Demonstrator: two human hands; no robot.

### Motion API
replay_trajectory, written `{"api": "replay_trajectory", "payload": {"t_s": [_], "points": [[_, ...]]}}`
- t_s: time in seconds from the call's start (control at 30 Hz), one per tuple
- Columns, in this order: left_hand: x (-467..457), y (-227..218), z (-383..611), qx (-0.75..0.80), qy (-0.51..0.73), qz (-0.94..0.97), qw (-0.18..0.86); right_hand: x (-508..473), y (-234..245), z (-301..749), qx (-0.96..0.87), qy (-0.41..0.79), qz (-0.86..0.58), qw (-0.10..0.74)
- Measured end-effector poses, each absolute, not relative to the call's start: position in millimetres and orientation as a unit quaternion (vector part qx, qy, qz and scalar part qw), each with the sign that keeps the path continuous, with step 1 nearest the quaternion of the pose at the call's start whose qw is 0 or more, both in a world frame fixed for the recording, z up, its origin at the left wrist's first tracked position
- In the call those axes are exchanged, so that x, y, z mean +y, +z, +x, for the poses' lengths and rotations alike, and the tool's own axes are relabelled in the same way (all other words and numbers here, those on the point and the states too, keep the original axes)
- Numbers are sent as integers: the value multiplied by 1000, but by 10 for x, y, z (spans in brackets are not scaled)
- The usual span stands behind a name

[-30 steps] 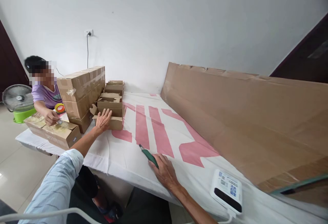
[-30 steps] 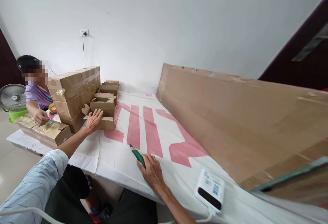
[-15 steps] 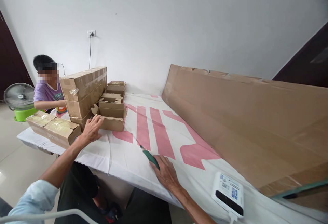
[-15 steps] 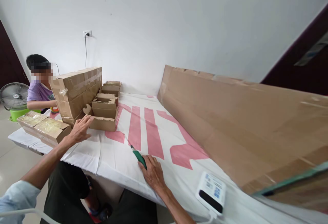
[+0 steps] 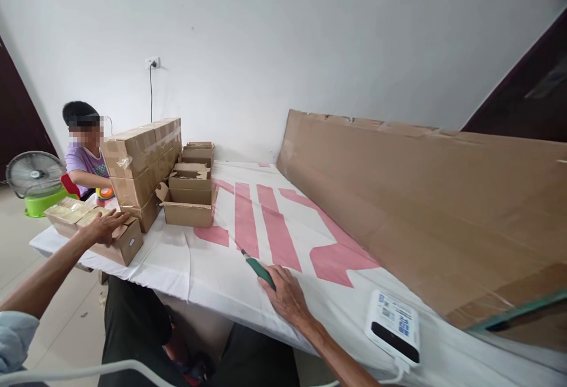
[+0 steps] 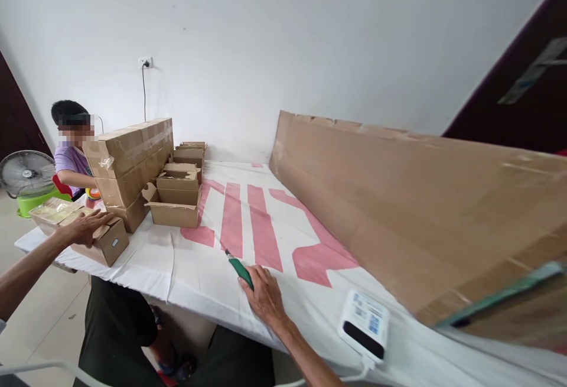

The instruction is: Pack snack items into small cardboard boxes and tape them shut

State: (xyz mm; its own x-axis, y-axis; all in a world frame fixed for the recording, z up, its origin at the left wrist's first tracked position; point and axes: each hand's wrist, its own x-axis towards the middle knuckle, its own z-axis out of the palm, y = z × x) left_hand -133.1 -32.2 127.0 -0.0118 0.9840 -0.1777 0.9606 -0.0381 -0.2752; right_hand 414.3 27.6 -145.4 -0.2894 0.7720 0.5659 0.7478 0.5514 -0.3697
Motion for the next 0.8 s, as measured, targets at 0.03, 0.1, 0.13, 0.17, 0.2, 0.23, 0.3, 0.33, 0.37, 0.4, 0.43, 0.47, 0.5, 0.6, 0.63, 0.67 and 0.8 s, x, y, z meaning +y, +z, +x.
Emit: {"api": "replay_trajectory", "payload": {"t_s": [0.03, 0.1, 0.13, 0.17, 0.2, 0.23, 0.3, 0.33, 0.37, 0.4, 0.43, 0.47, 0.5, 0.6, 0.63, 0.67, 0.8], "points": [[-327, 1263, -1335, -682, 144, -717, 29, 280, -1455, 4144, -803, 19, -472, 364], [-368, 1239, -1266, -664, 113, -739, 18, 285, -1459, 4146, -802, 20, -473, 365], [-402, 1216, -1182, -656, 102, -748, 16, 287, -1462, 4147, -801, 21, -474, 366], [-442, 1183, -1061, -647, 94, -756, 18, 288, -1465, 4149, -800, 23, -475, 366], [-484, 1138, -901, -637, 84, -766, 23, 289, -1468, 4151, -800, 25, -476, 366], [-526, 1081, -708, -620, 64, -781, 34, 289, -1471, 4153, -799, 28, -477, 365], [-588, 942, -259, -583, 12, -811, 49, 288, -1470, 4157, -798, 36, -483, 360], [-603, 869, -28, -567, -14, -822, 53, 286, -1464, 4159, -796, 40, -488, 356], [-606, 801, 188, -557, -39, -828, 54, 282, -1454, 4161, -794, 44, -495, 352], [-601, 744, 372, -553, -59, -830, 48, 276, -1438, 4163, -791, 48, -501, 348], [-592, 701, 515, -548, -73, -832, 37, 269, -1418, 4166, -789, 53, -505, 345], [-584, 673, 607, -543, -84, -835, 25, 259, -1393, 4168, -789, 57, -508, 341], [-580, 661, 646, -538, -91, -838, 16, 249, -1364, 4169, -790, 61, -509, 337], [-603, 697, 483, -545, -107, -832, 11, 220, -1269, 4163, -794, 72, -513, 317], [-615, 727, 369, -557, -110, -823, 15, 215, -1237, 4157, -795, 75, -517, 309], [-626, 762, 245, -571, -109, -814, 18, 212, -1206, 4148, -794, 78, -522, 303], [-633, 887, -160, -614, -78, -785, -23, 216, -1096, 4073, -786, 77, -542, 286]]}}
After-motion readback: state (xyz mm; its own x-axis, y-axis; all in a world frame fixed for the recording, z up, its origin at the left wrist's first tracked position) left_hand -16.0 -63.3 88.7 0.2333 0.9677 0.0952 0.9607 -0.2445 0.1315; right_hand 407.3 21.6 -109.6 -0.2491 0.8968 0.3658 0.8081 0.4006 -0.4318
